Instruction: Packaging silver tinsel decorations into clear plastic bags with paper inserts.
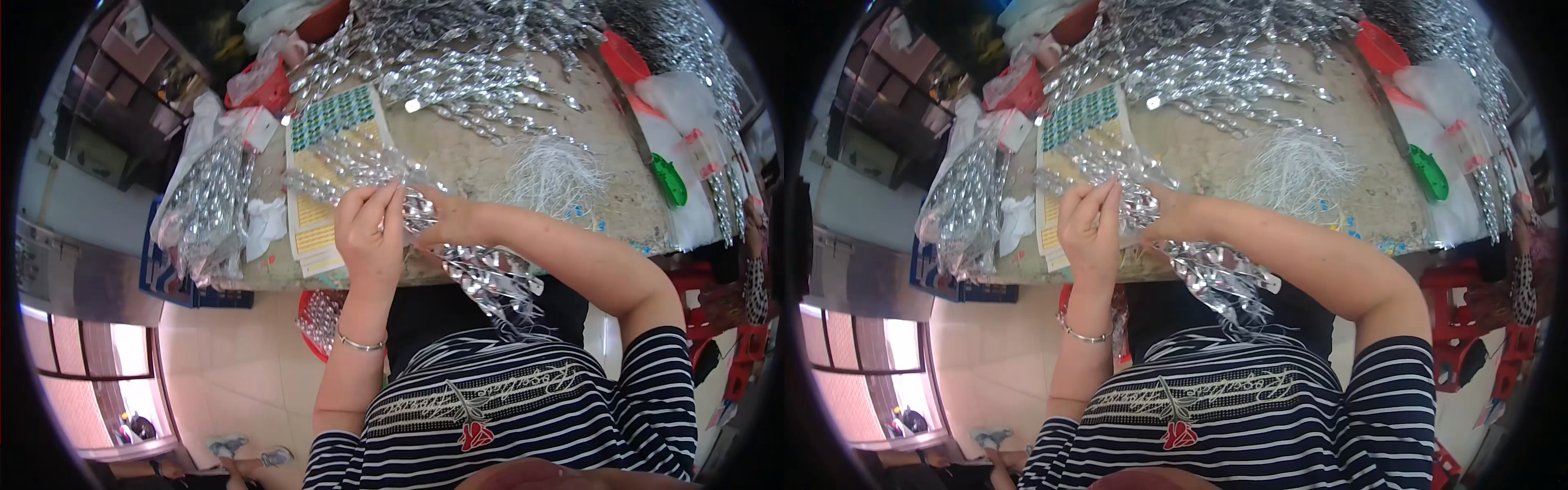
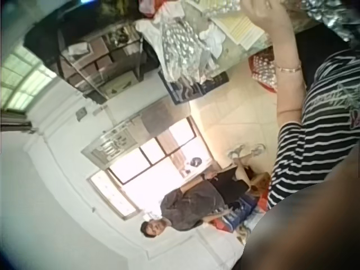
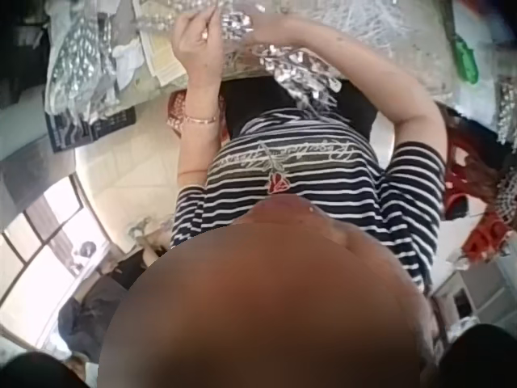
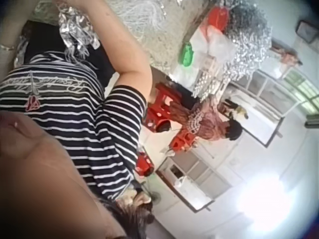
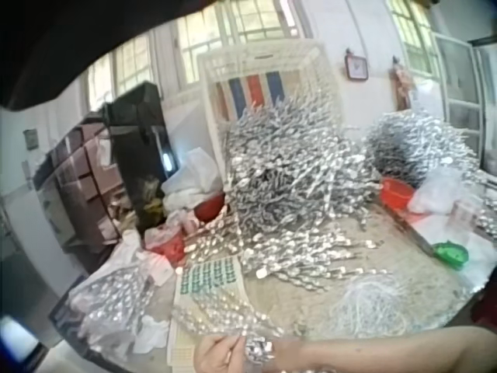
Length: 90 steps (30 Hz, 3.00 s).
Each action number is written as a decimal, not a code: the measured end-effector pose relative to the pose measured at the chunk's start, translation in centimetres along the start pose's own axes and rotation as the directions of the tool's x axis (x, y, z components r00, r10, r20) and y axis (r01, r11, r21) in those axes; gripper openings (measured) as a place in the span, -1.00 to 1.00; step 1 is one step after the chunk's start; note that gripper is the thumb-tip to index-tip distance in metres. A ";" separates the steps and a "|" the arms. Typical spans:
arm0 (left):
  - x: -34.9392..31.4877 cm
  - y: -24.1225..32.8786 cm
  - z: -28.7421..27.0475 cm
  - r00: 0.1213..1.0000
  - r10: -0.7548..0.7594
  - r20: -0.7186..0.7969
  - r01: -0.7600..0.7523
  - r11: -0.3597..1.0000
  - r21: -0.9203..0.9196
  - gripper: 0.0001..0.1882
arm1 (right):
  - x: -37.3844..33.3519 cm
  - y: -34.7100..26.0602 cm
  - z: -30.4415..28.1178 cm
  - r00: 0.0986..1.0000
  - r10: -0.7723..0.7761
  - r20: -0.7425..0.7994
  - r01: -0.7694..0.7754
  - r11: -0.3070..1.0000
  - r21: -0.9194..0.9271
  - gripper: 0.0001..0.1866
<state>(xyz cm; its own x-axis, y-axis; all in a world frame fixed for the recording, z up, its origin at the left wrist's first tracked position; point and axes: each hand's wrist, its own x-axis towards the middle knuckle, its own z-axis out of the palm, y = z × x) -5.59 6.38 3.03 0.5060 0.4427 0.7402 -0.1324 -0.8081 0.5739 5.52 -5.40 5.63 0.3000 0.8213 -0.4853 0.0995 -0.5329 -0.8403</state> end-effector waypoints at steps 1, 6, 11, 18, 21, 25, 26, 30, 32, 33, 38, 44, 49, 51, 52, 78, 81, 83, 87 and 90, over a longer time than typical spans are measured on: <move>-0.1 0.2 -0.1 1.000 -0.023 -0.001 0.023 1.000 0.007 -0.83 | 0.5 -0.1 0.1 1.000 -0.007 -0.022 0.007 1.000 -0.001 0.08; -0.3 0.6 0.4 0.998 0.003 0.068 -0.006 0.999 0.047 -0.84 | 4.7 0.9 0.2 0.962 -0.170 -0.216 0.087 0.933 -0.349 0.05; -0.2 0.7 1.2 0.999 0.023 0.029 -0.023 1.000 -0.009 -0.86 | 7.7 0.6 -0.4 0.937 -0.246 -0.247 -0.017 0.675 -0.737 -0.23; -0.6 0.9 1.7 0.998 0.056 0.000 -0.056 0.998 -0.018 -0.89 | 11.7 2.2 -0.6 0.874 -0.471 -0.117 0.185 0.546 -0.817 -0.28; -0.8 1.2 1.3 0.999 0.047 0.000 -0.047 0.999 -0.024 -0.88 | 12.7 2.2 -0.2 0.875 -0.450 -0.179 0.170 0.632 -0.756 -0.36; -1.1 1.7 0.8 0.996 0.086 -0.034 -0.088 0.994 -0.062 -0.86 | 13.0 0.3 0.8 0.841 -0.463 -0.280 0.103 0.645 -0.757 -0.41; -1.2 1.9 0.7 0.996 0.084 -0.034 -0.086 0.993 -0.081 -0.85 | 12.9 -0.2 1.0 0.829 -0.466 -0.309 0.084 0.650 -0.755 -0.42; -1.6 1.4 0.5 0.994 -0.112 -0.017 0.106 0.972 -0.209 -0.88 | 13.2 -1.8 1.2 0.771 -0.467 -0.433 0.002 0.682 -0.732 -0.48; -1.1 0.9 0.5 0.996 -0.080 -0.049 0.069 0.981 -0.183 -0.88 | 13.9 -2.1 1.2 0.753 -0.454 -0.477 -0.026 0.703 -0.711 -0.49; -1.1 0.8 0.4 0.995 -0.050 -0.085 0.036 0.987 -0.158 -0.89 | 14.4 -2.3 1.5 0.719 -0.483 -0.499 -0.036 0.692 -0.721 -0.50; -1.9 -1.3 -1.1 0.984 -0.179 -0.020 0.173 0.971 -0.163 -0.90 | 15.9 -3.3 3.2 0.711 -0.449 -0.542 -0.124 0.678 -0.724 -0.53; -3.1 -2.3 -2.0 0.986 -0.150 -0.074 0.144 0.986 -0.080 -0.86 | 16.0 -3.1 4.9 0.789 -0.460 -0.406 -0.073 0.587 -0.806 -0.44; -4.3 -2.5 -2.4 0.943 -0.330 -0.032 0.319 0.929 -0.189 -0.86 | 7.8 -0.5 6.8 0.677 -0.708 -0.199 0.053 0.317 -0.947 -0.44; -4.7 -2.7 -2.4 0.930 -0.365 -0.046 0.350 0.915 -0.203 -0.85 | 4.1 0.3 7.1 0.701 -0.709 -0.073 0.150 0.246 -0.958 -0.44; -5.0 -2.7 -2.5 0.931 -0.364 -0.041 0.349 0.916 -0.200 -0.83 | 2.4 0.8 7.3 0.706 -0.705 -0.067 0.154 0.246 -0.957 -0.44; -8.3 -2.0 -2.4 0.961 -0.278 0.002 0.278 0.961 0.004 -0.88 | 3.4 6.2 5.6 0.701 -0.605 -0.378 0.296 0.729 -0.618 -0.82; -8.4 -2.1 -2.6 0.962 -0.274 -0.006 0.274 0.962 0.004 -0.88 | 2.4 5.5 5.3 0.711 -0.592 -0.378 0.317 0.751 -0.580 -0.80; -8.9 -2.6 -2.9 0.953 -0.304 0.007 0.304 0.953 0.009 -0.85 | 0.5 5.7 5.3 0.589 -0.703 -0.398 0.418 0.687 -0.595 -0.78; -9.8 -2.8 -3.3 0.955 -0.296 -0.037 0.297 0.953 0.050 -0.78 | -2.7 7.2 2.5 0.688 -0.554 -0.469 0.309 0.808 -0.502 -0.64; -11.2 -3.2 -2.9 0.948 -0.318 -0.034 0.319 0.944 0.085 -0.72 | -1.7 9.4 1.1 0.599 -0.575 -0.557 0.196 0.780 -0.594 -0.51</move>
<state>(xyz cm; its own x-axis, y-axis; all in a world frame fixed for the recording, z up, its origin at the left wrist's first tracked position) -13.29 5.16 -6.05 0.4927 0.6894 0.5310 0.1087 -0.6542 0.7485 4.94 -11.57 -1.66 0.6514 0.6849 0.3267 0.6998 -0.3757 -0.6076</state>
